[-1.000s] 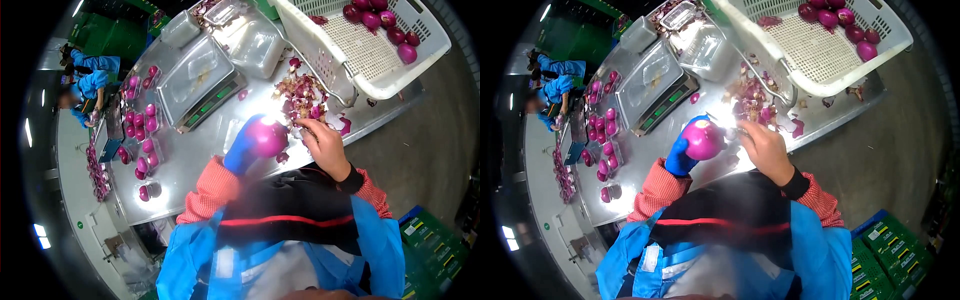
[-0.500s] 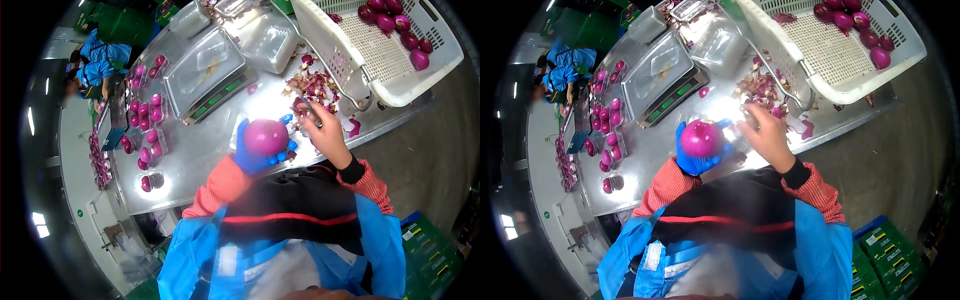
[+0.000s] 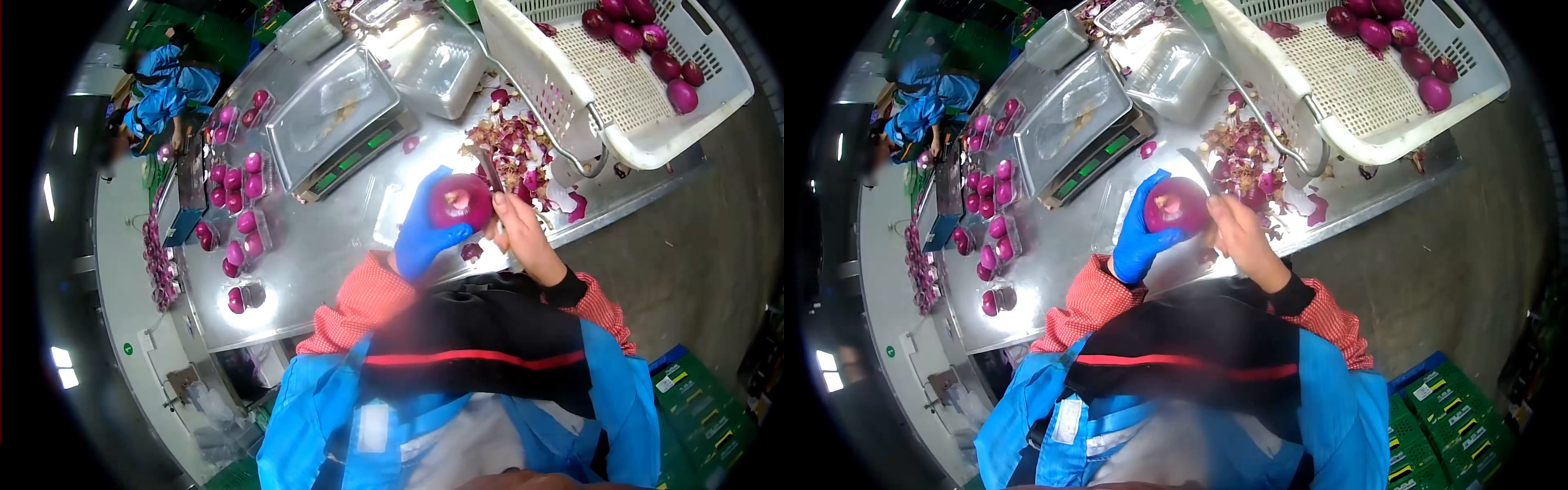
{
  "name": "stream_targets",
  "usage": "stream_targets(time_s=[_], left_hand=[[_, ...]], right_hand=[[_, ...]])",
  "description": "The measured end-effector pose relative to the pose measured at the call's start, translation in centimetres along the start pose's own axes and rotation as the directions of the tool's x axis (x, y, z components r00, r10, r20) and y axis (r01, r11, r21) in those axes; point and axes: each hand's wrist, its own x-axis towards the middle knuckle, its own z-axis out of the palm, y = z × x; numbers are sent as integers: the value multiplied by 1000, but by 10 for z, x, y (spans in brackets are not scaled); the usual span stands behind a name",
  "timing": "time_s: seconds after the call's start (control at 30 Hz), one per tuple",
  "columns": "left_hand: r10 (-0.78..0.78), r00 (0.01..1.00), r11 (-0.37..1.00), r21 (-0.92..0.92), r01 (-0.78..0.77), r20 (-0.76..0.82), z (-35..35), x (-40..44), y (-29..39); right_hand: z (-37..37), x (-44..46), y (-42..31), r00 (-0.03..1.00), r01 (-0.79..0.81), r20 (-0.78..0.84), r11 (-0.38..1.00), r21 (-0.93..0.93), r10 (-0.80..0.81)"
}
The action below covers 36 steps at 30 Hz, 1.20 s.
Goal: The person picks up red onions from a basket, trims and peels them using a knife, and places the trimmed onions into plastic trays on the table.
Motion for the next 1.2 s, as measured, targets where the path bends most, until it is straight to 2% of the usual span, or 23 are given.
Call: stream_targets(time_s=[0.03, 0.07, 0.1, 0.17, 0.2, 0.3, 0.37, 0.43, 0.5, 0.6, 0.7, 0.8, 0.9, 1.0, 1.03, 1.1, 1.2], left_hand=[[-19, 1000, 999, -31, 19, -8, -2, 0, -1], [-38, 999, 997, -63, 37, -15, -3, 1, -1], [-36, 999, 997, -70, 36, 1, -4, 1, 0], [-37, 999, 996, -85, 40, 35, -3, 1, 10], [-70, 995, 985, -154, 80, 72, 1, -1, 18], [-118, 987, 975, -175, 135, 107, 10, -4, 35], [-177, 974, 981, -52, 186, 140, 14, -3, 47], [-157, 977, 988, 37, 153, 147, 13, -3, 47], [-52, 989, 996, 85, 41, 138, 11, -5, 38], [-95, 984, 995, 34, 90, 148, 9, -6, 44], [-15, 989, 999, 30, 11, 146, 5, -9, 30], [-23, 986, 997, 76, 10, 166, 7, -5, 35], [-71, 982, 997, 8, 71, 175, 7, -7, 28], [-95, 984, 991, 110, 79, 149, -1, -5, 32], [-105, 985, 989, 116, 89, 139, -2, -5, 32], [-121, 985, 992, 61, 114, 124, -1, -6, 32], [-101, 988, 994, 40, 97, 116, 1, -5, 25]], right_hand=[[-1, 0, 2, 974, 169, -96, 940, -296, -205], [-7, -2, -2, 902, 329, -54, 764, -555, -428], [-11, -6, -10, 792, 430, 54, 492, -757, -609], [-12, -16, -30, 757, 442, 221, 234, -866, -614], [-11, -19, -35, 740, 443, 302, 97, -892, -601], [-8, -14, -36, 677, 427, 361, -58, -903, -642], [-5, -12, -40, 698, 418, 370, -71, -906, -613], [-5, -11, -39, 706, 411, 377, -86, -908, -599], [-6, -10, -37, 704, 404, 383, -107, -909, -598], [-18, -6, -26, 668, 420, 387, -107, -901, -636], [-27, -9, -20, 690, 365, 363, -132, -921, -626], [-24, -6, -20, 682, 356, 344, -119, -927, -646], [-18, -7, -23, 712, 340, 308, -75, -937, -631], [-30, -11, -11, 789, 279, 173, 94, -956, -589], [-31, -11, -11, 793, 331, 163, 190, -924, -588], [-29, -12, -14, 804, 416, 139, 380, -826, -578], [-15, -14, -26, 908, 337, 29, 686, -645, -419]])
